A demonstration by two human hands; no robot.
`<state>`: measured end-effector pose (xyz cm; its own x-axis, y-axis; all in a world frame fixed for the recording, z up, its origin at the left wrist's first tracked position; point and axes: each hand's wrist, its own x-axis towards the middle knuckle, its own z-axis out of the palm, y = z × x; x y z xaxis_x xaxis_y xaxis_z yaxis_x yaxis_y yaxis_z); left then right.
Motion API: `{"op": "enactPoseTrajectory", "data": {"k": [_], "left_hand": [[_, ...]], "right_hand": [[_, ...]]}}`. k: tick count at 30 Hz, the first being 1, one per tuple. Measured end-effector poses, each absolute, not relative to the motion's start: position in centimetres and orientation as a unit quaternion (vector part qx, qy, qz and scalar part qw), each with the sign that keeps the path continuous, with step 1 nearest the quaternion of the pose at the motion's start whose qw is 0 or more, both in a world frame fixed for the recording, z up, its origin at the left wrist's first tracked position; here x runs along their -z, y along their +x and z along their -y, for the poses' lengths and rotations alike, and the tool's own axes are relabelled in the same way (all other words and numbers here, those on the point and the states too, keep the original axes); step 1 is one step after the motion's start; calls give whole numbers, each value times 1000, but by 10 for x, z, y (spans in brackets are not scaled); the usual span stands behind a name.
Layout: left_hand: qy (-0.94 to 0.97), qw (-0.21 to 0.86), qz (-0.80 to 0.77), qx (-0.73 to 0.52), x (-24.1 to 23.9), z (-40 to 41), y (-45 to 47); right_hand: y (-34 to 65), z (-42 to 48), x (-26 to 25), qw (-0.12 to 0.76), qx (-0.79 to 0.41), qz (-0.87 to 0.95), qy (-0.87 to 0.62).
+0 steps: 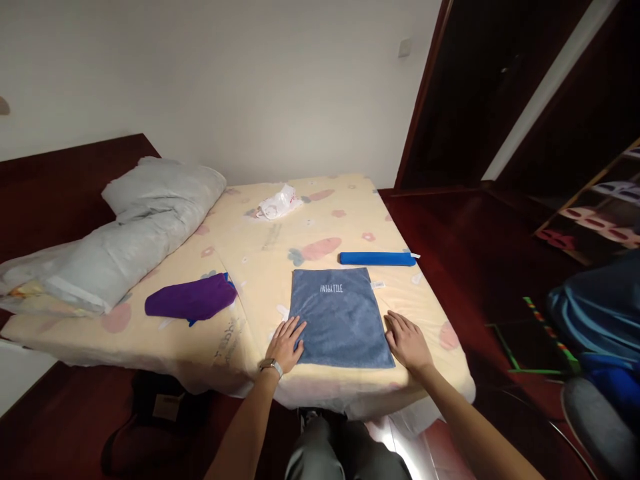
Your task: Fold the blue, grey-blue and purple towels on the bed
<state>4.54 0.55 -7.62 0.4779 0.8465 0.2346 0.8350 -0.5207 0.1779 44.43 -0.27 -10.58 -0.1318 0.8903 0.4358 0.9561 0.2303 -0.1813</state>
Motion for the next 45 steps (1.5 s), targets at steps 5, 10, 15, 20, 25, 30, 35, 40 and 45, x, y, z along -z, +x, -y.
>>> {"op": "enactPoseTrajectory", "data": {"k": [5, 10, 15, 20, 25, 30, 35, 40, 45], "left_hand": [[849, 9, -494, -185, 74, -2, 44], [842, 32, -496, -211, 72, 31, 44], [812, 76, -527, -238, 77, 70, 49], [741, 137, -587, -297, 82, 65, 59], [652, 153, -631, -391, 85, 59, 73], [607, 205, -622, -450, 79, 47, 63], [571, 312, -636, -414, 83, 38, 46], [590, 362, -600, -400, 84, 42, 30], [598, 341, -631, -358, 68, 41, 27]], "right_hand": [[446, 3, 104, 237, 62, 761, -601], [431, 45, 86, 249, -2, 786, -566], [406, 87, 90, 247, -74, 790, -556], [395, 82, 93, 300, -70, 720, -622], [389, 72, 75, 409, -156, 586, -682], [385, 55, 77, 473, -266, 485, -685], [385, 54, 97, 512, -374, 404, -659], [405, 59, 90, 429, -389, 467, -669], [424, 62, 80, 399, -440, 491, -637]]}}
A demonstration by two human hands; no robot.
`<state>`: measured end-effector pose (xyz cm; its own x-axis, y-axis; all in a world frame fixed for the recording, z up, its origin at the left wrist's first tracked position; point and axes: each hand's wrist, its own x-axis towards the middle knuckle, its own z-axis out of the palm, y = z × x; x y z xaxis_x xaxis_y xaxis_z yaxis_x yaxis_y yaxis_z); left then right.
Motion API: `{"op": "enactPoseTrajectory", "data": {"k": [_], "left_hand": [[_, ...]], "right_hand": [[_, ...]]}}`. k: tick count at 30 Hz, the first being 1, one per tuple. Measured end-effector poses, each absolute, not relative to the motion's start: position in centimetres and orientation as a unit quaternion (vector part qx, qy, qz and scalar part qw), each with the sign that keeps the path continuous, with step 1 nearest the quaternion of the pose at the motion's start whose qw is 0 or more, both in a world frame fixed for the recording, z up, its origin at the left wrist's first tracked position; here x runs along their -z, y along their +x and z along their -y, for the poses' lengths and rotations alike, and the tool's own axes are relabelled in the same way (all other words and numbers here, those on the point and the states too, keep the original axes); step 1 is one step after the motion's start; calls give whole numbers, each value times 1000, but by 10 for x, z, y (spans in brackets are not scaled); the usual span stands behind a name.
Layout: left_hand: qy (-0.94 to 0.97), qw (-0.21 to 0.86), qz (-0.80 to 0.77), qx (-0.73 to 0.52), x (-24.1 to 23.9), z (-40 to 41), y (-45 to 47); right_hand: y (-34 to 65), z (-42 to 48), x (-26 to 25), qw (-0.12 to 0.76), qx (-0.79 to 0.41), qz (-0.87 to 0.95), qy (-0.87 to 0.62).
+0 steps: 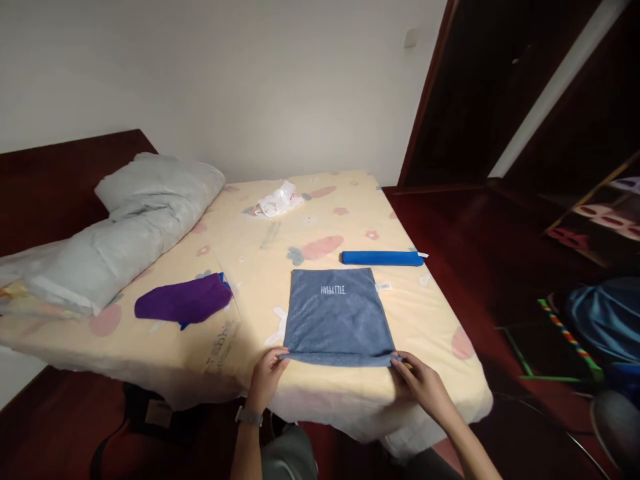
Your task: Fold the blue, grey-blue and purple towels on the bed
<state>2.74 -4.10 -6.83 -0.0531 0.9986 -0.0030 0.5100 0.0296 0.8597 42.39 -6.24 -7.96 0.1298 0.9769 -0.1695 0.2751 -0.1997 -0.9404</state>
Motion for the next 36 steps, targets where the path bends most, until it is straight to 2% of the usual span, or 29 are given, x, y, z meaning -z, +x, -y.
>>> {"op": "enactPoseTrajectory", "data": {"k": [3, 6, 16, 21, 28, 36], "left_hand": [[597, 324, -652, -337, 59, 38, 31], [601, 311, -649, -347, 53, 34, 35], [590, 340, -649, -338, 67, 29, 36], [605, 311, -653, -333, 63, 27, 34], [569, 280, -662, -399, 60, 20, 49], [607, 235, -660, -375, 74, 13, 47]], "right_hand": [[423, 63, 75, 424, -483, 440, -627], [417, 60, 70, 437, -472, 416, -644], [421, 47, 88, 358, -358, 458, -730], [418, 46, 84, 305, -324, 480, -756], [404, 45, 71, 323, -292, 491, -755], [403, 44, 66, 264, -263, 495, -785]]}}
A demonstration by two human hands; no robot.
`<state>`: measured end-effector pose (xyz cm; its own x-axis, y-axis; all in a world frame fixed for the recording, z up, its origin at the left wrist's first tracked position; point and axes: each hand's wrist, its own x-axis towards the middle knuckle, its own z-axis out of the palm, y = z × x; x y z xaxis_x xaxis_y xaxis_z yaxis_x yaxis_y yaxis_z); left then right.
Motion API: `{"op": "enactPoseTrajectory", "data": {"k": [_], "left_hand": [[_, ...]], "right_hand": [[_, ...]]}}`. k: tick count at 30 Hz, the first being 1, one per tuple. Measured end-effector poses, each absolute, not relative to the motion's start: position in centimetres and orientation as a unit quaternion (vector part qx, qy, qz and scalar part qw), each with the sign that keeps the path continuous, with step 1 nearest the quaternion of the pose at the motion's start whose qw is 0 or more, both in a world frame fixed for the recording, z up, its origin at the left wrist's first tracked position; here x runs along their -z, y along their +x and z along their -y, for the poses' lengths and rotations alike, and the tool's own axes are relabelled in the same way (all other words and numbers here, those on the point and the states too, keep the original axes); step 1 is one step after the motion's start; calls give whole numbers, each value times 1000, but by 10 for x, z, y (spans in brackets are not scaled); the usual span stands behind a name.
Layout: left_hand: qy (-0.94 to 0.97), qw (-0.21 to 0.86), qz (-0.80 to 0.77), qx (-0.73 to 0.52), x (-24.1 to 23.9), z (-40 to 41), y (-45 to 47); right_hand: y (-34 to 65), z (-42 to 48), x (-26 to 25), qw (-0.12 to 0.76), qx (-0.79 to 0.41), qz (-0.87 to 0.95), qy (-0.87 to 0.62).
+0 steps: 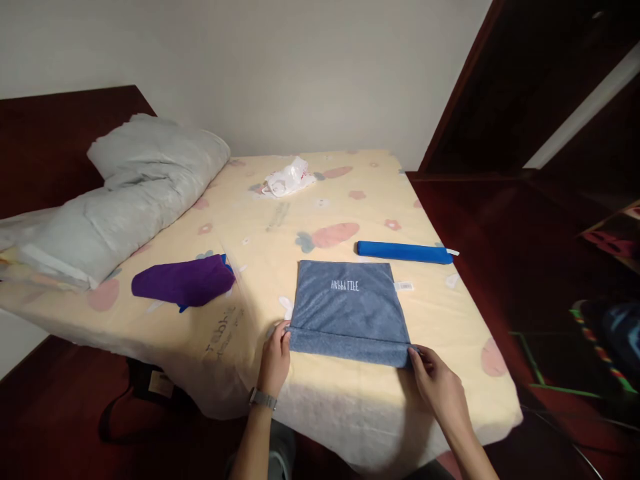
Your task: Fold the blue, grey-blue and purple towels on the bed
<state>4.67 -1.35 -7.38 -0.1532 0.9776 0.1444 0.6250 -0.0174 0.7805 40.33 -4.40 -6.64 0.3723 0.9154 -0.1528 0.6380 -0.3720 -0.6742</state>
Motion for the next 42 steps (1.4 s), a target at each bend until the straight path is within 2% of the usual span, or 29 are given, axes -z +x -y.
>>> {"op": "enactPoseTrajectory", "data": {"k": [12, 15, 18, 21, 23, 26, 30, 33, 42], "left_hand": [[609, 218, -694, -318, 75, 20, 48], [628, 165, -692, -316, 73, 20, 52], [666, 70, -673, -315, 63, 22, 56], [695, -7, -648, -312, 51, 25, 62], [720, -12, -617, -318, 45, 29, 71], [777, 19, -559, -288, 41, 38, 92], [847, 45, -492, -197, 43, 47, 116], [866, 58, -477, -140, 49, 46, 117], [860, 66, -496, -104, 64, 33, 69]], "right_hand": [[400, 46, 68, 223, -235, 485, -812], [396, 47, 65, 218, -220, 491, -814], [394, 47, 63, 214, -166, 517, -812], [390, 44, 61, 269, -27, 576, -771], [380, 42, 58, 327, 42, 607, -723], [349, 45, 55, 373, 31, 670, -642], [297, 55, 59, 293, -26, 773, -562], [278, 60, 68, 237, -7, 807, -541], [338, 54, 95, 180, 17, 806, -563]]}}
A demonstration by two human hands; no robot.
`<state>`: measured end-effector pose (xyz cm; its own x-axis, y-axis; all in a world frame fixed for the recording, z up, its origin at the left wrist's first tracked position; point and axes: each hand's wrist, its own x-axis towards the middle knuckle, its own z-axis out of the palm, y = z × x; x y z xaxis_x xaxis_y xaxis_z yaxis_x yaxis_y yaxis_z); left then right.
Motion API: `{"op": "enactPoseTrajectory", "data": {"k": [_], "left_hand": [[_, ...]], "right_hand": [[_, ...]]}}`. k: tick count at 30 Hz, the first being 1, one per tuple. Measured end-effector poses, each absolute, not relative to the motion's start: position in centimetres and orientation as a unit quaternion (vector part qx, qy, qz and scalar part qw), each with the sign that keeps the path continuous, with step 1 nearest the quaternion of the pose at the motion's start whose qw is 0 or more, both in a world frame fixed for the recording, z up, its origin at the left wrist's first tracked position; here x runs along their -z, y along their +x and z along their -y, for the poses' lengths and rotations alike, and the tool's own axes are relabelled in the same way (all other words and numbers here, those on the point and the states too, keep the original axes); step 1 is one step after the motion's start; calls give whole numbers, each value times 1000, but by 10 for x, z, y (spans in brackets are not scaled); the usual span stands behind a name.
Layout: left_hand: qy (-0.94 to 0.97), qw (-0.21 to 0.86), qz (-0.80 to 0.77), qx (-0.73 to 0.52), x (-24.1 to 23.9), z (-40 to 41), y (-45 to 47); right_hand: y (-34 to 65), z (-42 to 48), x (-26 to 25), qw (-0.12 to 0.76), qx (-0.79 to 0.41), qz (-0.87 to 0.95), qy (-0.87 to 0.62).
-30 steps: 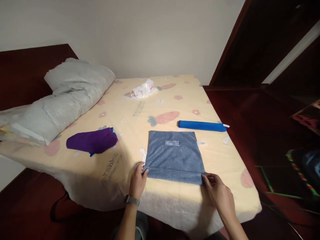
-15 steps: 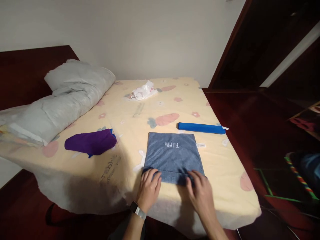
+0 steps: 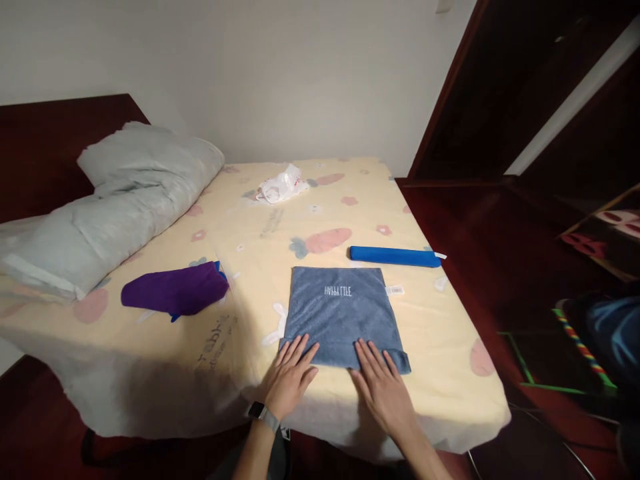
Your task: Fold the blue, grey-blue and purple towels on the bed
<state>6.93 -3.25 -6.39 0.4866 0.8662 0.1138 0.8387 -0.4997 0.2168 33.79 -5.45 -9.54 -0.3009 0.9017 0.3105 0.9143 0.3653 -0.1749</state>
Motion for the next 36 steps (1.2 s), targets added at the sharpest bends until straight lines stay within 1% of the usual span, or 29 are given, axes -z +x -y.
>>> {"op": "enactPoseTrajectory", "data": {"k": [7, 13, 18, 23, 27, 32, 36], "left_hand": [[844, 94, -517, -109, 69, 33, 52], [794, 136, -560, -195, 59, 28, 39], [768, 138, -575, -244, 59, 25, 24], [783, 117, -568, -225, 61, 24, 24], [794, 83, -565, -208, 57, 25, 27], [826, 54, -532, -175, 53, 27, 35], [835, 76, -521, -162, 60, 27, 35]], "right_hand": [[392, 58, 113, 174, 21, 774, -608], [391, 54, 95, 182, 16, 776, -604], [394, 50, 87, 224, 11, 768, -601], [405, 50, 88, 270, -1, 711, -650], [412, 54, 85, 295, -37, 714, -634], [414, 55, 96, 260, -82, 766, -582], [417, 51, 109, 255, -80, 783, -562]]}}
